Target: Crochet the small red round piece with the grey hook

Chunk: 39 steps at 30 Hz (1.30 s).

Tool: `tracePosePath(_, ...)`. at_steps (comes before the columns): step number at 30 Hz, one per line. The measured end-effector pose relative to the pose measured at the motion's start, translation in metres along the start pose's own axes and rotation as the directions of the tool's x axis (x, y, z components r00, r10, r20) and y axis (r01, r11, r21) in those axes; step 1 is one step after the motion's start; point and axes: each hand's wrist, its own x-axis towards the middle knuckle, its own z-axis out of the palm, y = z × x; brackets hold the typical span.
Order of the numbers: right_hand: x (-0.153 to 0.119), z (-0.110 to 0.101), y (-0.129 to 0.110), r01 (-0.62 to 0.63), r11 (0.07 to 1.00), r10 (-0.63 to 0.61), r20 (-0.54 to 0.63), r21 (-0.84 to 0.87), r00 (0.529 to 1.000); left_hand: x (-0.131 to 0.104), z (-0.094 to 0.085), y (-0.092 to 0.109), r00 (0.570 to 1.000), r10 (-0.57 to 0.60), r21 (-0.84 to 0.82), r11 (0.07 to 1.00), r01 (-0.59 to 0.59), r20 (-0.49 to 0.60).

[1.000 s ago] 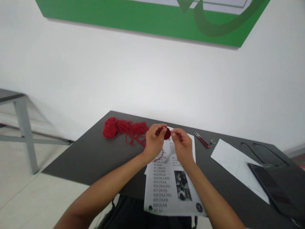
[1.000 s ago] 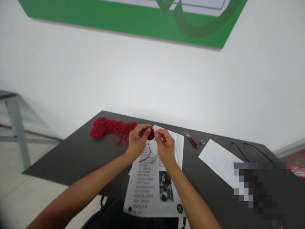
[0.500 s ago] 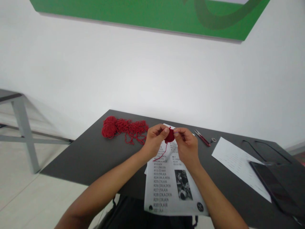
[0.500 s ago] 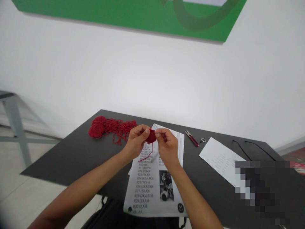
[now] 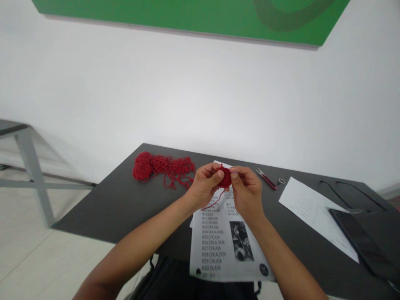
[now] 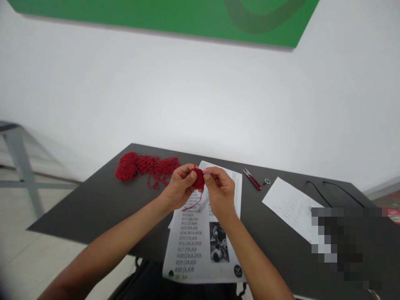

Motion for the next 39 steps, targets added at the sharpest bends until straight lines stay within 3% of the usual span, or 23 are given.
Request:
tracePosePath(4,-0.001,0.000,-0.006,0.175,0.972,-0.179,-0.015,-0.158,0.984,-0.002,0.004,-0.003,0.999,0.024,-0.016,1.000,-0.025,-0.033)
tracePosePath(10,-0.004,0.000,-0.014,0.346,0.836,-0.372,0.024,-0.426,0.928,-0.005,0.006,-0.006,0.998,0.017,-0.047,0.999,-0.021,-0.068)
tracePosePath(17,-0.006,-0.006,-0.011,0.544,0.616,-0.572,0.151,-0.570,0.806,-0.004,0.003,-0.009,0.998,0.028,-0.086,0.996,-0.034,-0.064)
tracePosePath(20,-0.004,-0.007,-0.014,0.573,0.571,-0.597,0.183,-0.588,0.782,-0.005,0.003,-0.009,0.997,0.032,-0.077,0.996,-0.038,-0.069)
tracePosePath(26,-0.004,-0.005,-0.017,0.626,0.566,-0.624,0.218,-0.536,0.751,-0.007,0.004,-0.007,0.997,0.041,-0.012,0.999,-0.042,-0.070)
tracePosePath(33,-0.004,-0.005,-0.020,0.668,0.480,-0.643,0.290,-0.568,0.709,-0.008,0.009,-0.004,0.991,0.047,-0.078,0.995,-0.058,-0.125)
tracePosePath(39,-0.004,-0.006,-0.018,0.630,0.489,-0.617,0.271,-0.603,0.739,-0.006,0.008,-0.003,0.986,0.075,-0.052,0.995,-0.084,-0.151)
